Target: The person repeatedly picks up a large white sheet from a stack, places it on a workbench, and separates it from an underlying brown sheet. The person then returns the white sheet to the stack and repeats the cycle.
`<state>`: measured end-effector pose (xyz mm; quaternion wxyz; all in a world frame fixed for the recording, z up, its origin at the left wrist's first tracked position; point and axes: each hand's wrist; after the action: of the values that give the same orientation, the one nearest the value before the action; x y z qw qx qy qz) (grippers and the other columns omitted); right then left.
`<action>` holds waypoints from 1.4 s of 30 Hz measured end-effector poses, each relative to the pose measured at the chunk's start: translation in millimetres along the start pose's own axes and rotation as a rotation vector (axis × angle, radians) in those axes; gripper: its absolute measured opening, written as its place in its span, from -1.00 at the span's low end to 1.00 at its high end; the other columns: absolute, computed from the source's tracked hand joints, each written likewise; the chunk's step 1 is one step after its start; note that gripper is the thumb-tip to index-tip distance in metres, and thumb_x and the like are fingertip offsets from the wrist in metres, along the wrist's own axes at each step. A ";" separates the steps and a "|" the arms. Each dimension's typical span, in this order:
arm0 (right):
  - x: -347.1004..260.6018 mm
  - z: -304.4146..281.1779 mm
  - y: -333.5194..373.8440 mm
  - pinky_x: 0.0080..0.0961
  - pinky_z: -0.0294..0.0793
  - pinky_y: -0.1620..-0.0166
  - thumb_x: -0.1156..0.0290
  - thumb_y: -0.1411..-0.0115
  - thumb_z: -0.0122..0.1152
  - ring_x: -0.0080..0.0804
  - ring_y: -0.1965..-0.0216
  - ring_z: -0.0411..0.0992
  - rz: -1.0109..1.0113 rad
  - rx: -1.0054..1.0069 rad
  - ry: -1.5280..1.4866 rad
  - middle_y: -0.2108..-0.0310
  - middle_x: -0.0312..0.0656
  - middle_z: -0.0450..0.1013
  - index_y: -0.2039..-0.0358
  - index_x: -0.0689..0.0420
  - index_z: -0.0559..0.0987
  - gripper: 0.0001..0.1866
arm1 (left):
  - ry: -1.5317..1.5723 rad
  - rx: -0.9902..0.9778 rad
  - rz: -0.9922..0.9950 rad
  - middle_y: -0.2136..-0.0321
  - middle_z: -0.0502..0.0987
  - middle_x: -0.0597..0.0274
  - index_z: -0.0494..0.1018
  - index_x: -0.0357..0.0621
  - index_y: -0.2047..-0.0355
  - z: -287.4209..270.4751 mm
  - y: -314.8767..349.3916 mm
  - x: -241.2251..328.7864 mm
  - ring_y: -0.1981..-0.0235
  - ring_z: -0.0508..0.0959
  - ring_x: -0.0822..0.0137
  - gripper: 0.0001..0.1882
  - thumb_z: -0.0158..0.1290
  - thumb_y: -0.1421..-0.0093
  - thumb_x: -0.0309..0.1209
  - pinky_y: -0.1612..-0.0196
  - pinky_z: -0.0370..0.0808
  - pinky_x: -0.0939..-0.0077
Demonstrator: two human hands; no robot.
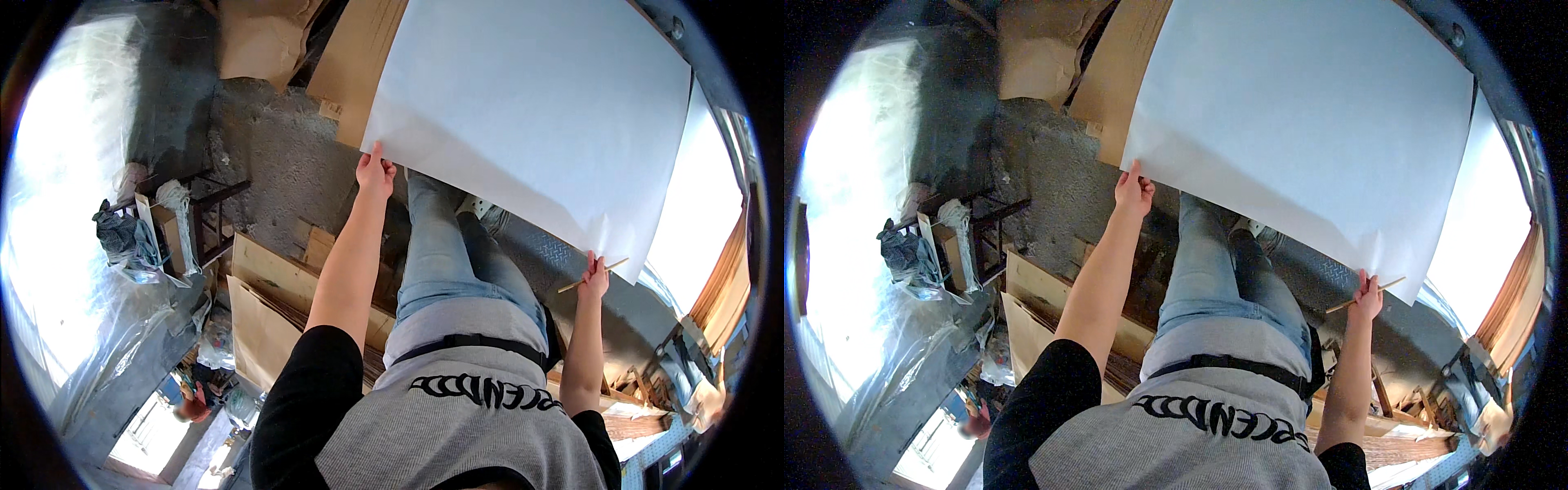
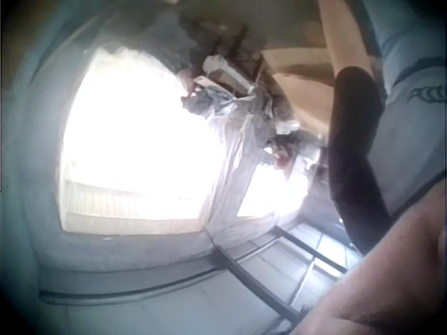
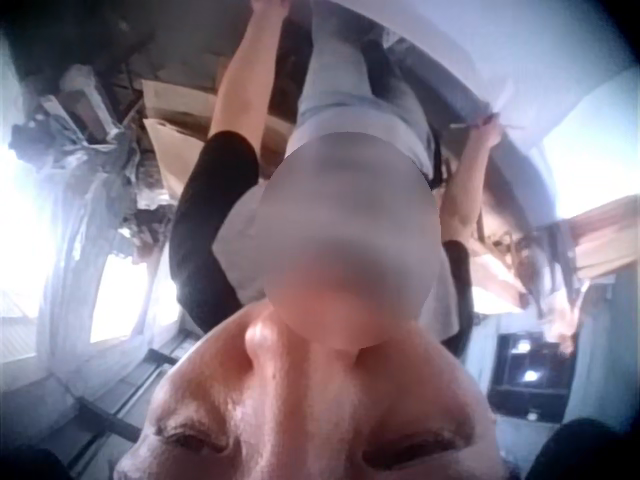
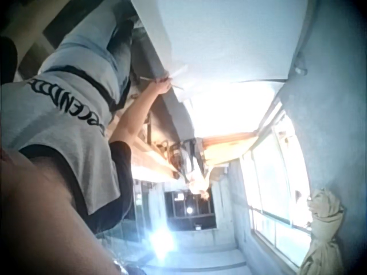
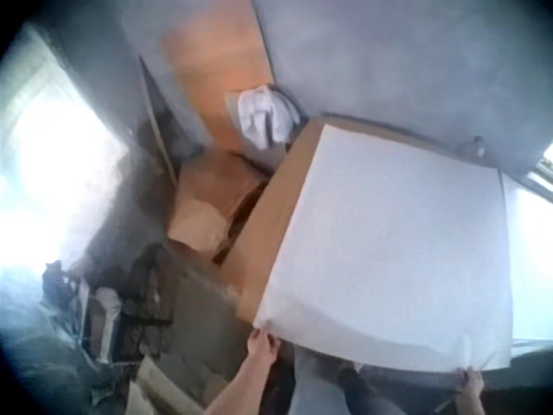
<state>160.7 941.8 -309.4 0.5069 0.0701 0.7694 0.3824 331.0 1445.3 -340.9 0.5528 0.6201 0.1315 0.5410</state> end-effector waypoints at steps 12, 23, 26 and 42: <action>9.0 -5.4 -9.2 -0.71 -0.04 0.78 0.37 -0.19 0.02 -0.43 0.27 0.50 0.047 0.030 -0.027 0.46 -0.26 0.40 0.38 0.17 0.34 -0.85 | -0.024 -0.085 0.011 0.66 0.25 0.43 0.28 -0.05 0.46 1.8 0.5 0.0 0.75 0.17 0.55 -0.83 0.04 -0.13 -0.32 0.74 0.09 0.67; -0.2 29.0 60.9 -0.55 0.32 0.60 0.11 -0.14 0.03 -0.57 0.76 0.33 -0.135 0.050 0.786 0.79 -0.23 0.38 0.31 0.15 0.58 -0.64 | -0.326 -0.366 -0.226 0.57 0.35 0.33 0.31 -0.13 0.32 20.9 30.7 -14.9 0.73 0.17 0.50 -0.72 0.00 -0.14 -0.18 0.73 0.06 0.66; 6.2 42.7 62.1 -0.62 0.17 0.69 0.07 -0.15 0.01 -0.62 0.76 0.21 0.103 -0.043 0.487 0.69 -0.27 0.39 0.36 0.20 0.50 -0.61 | -0.396 -0.430 -0.171 0.58 0.35 0.32 0.33 -0.12 0.30 27.2 31.5 -16.8 0.76 0.17 0.49 -0.70 -0.03 -0.16 -0.15 0.73 0.08 0.64; 38.6 46.3 37.2 -0.74 0.07 0.71 0.22 -0.14 0.10 -0.72 0.71 0.14 0.250 -0.026 -0.136 0.66 -0.40 0.31 0.59 0.10 0.37 -0.72 | -0.616 -0.261 -0.142 0.60 0.37 0.29 0.35 -0.18 0.32 34.0 29.7 -5.4 0.74 0.21 0.47 -0.65 0.01 -0.13 -0.13 0.72 0.12 0.63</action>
<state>170.5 1010.8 -321.8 0.5073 0.1844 0.7134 0.4469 343.8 1412.2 -312.5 0.6774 0.6677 -0.0690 0.3010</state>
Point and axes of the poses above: each hand's wrist, its own y-axis away from the middle knuckle, its own z-axis out of the palm, x = y × z
